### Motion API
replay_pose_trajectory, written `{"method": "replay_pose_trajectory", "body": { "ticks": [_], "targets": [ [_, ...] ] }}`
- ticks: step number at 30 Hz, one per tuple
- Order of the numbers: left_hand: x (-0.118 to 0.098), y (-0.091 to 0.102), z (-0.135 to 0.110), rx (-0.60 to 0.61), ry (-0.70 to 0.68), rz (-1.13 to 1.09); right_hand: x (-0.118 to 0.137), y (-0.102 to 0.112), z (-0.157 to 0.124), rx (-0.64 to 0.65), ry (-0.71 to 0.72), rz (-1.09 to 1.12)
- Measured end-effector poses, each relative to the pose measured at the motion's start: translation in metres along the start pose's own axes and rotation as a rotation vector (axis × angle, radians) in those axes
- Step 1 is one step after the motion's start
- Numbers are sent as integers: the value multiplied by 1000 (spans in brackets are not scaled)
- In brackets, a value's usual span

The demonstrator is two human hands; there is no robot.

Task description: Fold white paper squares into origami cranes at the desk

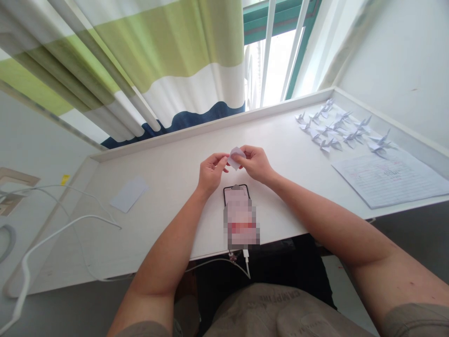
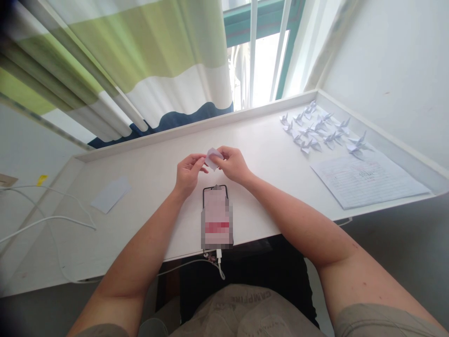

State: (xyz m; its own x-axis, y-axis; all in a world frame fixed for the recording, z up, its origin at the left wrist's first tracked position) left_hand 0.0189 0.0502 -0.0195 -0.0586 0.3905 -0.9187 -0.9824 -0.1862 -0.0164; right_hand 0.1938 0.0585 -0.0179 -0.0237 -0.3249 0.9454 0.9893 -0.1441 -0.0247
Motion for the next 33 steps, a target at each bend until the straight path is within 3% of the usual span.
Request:
{"method": "replay_pose_trajectory", "body": {
  "ticks": [9, 12, 17, 22, 29, 33],
  "targets": [
    [2, 5, -1, -110, -38, 134, -5, -5, -2, 40, 53, 22],
    [0, 4, -2, -106, -32, 191, -4, -5, -2, 35, 77, -25],
    [-8, 3, -4, -47, -150, 388, -2, -2, -2, 27, 102, -105],
    [-10, 4, -5, -83, -172, 485, -2, -3, -3, 26, 114, -146],
    [-24, 4, -9, -172, -300, 365, -2, -4, -3, 14, 75, -75],
    [-28, 3, -12, -147, -334, 283, -1, -3, -2, -21, 78, -29]
  ]
}}
Point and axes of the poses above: each hand's wrist, its own z-axis towards the middle knuckle, its own y-axis out of the back of the hand, x = y × z, the point moved 3 cm from there along z, towards the middle knuckle, and after that the axes turned 15 degrees about -x, right-handed, at the moved point
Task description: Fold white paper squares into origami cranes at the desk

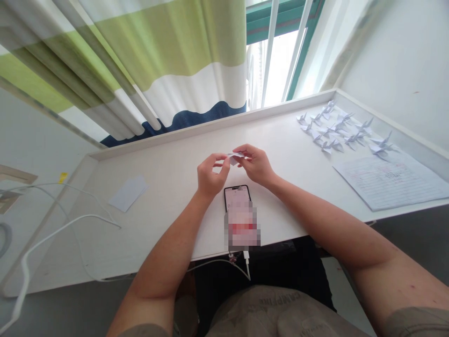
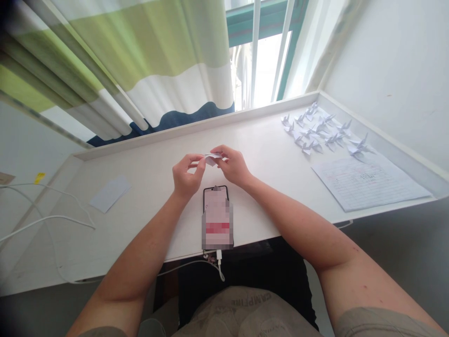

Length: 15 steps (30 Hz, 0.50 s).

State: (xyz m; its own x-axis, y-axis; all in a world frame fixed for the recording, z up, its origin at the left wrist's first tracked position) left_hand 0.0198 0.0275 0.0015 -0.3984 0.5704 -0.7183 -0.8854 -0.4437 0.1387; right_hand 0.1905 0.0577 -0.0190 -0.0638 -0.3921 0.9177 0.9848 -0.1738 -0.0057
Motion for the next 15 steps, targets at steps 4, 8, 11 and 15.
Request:
{"method": "replay_pose_trajectory", "body": {
  "ticks": [4, 8, 11, 15],
  "targets": [
    [3, -2, -4, 13, 42, -163, 5, 3, 0, 2, 52, 55],
    [9, -6, -4, 33, 146, -248, 6, 4, -1, 36, 75, 53],
    [10, -8, -2, 104, 197, -283, 6, 3, -2, 44, 60, 49],
    [10, -10, 0, 156, 236, -300, 9, 3, -2, 54, 58, 25]
  ]
}}
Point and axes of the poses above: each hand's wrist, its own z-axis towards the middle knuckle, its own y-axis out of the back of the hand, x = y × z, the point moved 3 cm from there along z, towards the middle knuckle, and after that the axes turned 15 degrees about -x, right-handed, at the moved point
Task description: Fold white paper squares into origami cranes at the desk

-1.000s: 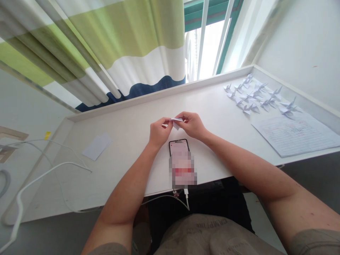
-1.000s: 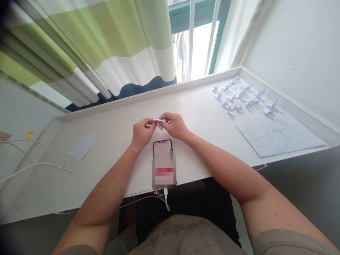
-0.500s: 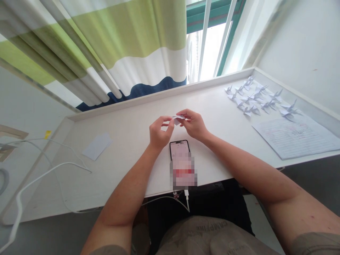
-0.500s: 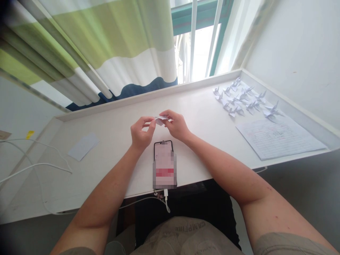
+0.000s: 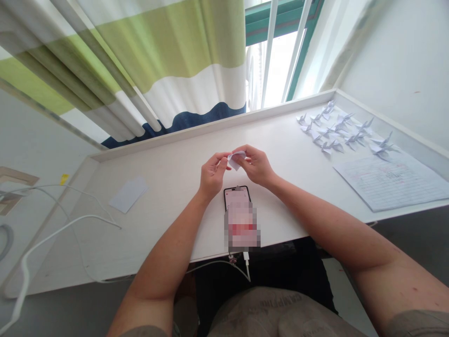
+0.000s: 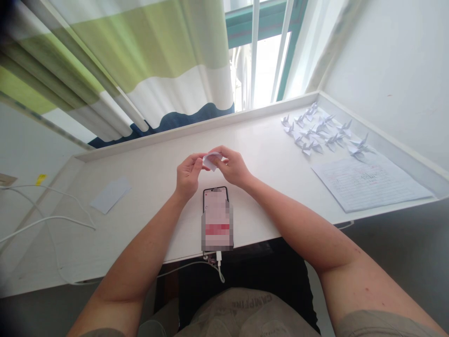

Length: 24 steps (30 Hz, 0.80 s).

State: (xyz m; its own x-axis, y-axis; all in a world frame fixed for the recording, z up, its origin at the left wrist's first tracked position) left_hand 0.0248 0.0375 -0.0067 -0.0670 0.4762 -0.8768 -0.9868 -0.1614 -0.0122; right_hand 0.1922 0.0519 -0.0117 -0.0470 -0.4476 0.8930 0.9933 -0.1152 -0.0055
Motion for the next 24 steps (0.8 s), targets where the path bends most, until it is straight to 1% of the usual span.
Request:
{"method": "replay_pose_trajectory", "body": {
  "ticks": [4, 8, 11, 15, 19, 21, 24],
  "targets": [
    [8, -1, 1, 2, 75, -48, 4, 2, 2, -20, 50, -96],
    [19, -4, 1, 35, 234, -82, 0, 4, 4, -58, 39, -151],
    [23, -3, 1, 7, 313, -113, -4, 2, 4, -17, 12, -143],
    [25, 0, 3, -47, 280, -88, -7, -2, 2, 48, -13, -110],
    [30, 3, 5, -127, 268, -39, -14, -4, 3, 22, -139, -14],
    [31, 3, 5, -129, 279, -33, -18, -4, 3, 6, -188, 12],
    [31, -1, 3, -88, 284, -35, -17, -4, 3, -9, -164, -11]
  ]
}}
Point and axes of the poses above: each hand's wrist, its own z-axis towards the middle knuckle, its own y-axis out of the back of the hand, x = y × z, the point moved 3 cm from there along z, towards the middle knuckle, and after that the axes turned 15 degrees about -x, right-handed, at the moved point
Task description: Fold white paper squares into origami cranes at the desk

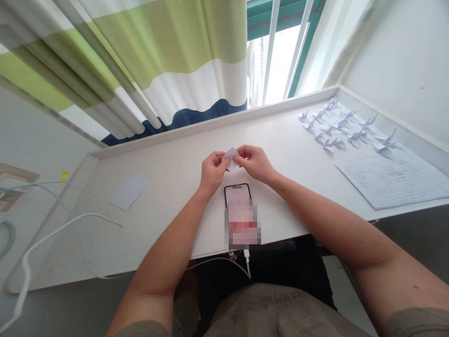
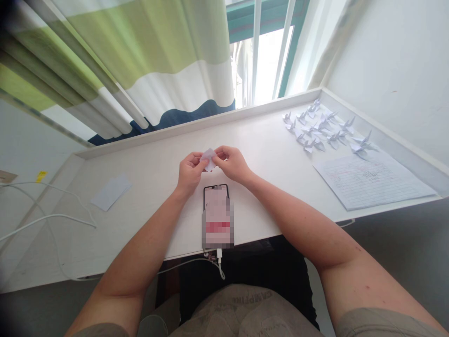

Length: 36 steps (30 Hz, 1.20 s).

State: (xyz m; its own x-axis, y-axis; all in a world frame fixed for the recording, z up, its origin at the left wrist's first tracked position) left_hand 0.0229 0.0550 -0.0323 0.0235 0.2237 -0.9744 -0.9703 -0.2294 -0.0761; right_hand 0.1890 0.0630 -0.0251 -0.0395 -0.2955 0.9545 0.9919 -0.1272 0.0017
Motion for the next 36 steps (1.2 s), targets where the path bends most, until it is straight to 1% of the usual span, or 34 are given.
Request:
{"method": "replay_pose_trajectory", "body": {
  "ticks": [2, 5, 11, 16, 22, 24, 29, 33, 36],
  "targets": [
    [-1, -2, -1, 18, -6, 1, 4, 0, -1, -13, 49, -31],
    [-2, -1, -2, -5, -18, 6, 9, -2, -4, -10, 73, -18],
    [-3, 3, -1, -32, 15, -20, 8, -2, -2, 36, -58, 135],
    [-4, 2, -1, -34, -14, 2, 2, 0, 2, 35, -83, 163],
    [-6, 2, -1, -35, -57, 25, -3, 1, 1, 130, -247, 269],
    [-7, 2, -2, -37, -66, 25, -1, 1, 1, 132, -262, 277],
    [-9, 3, -2, -59, -58, 24, 1, 2, 1, 59, -144, 178],
    [-7, 3, -1, -43, -41, 41, -1, 1, 2, 28, -70, 82],
    [-6, 4, -1, -61, -45, 74, 1, 1, 0, 22, -18, 35]
  ]
}}
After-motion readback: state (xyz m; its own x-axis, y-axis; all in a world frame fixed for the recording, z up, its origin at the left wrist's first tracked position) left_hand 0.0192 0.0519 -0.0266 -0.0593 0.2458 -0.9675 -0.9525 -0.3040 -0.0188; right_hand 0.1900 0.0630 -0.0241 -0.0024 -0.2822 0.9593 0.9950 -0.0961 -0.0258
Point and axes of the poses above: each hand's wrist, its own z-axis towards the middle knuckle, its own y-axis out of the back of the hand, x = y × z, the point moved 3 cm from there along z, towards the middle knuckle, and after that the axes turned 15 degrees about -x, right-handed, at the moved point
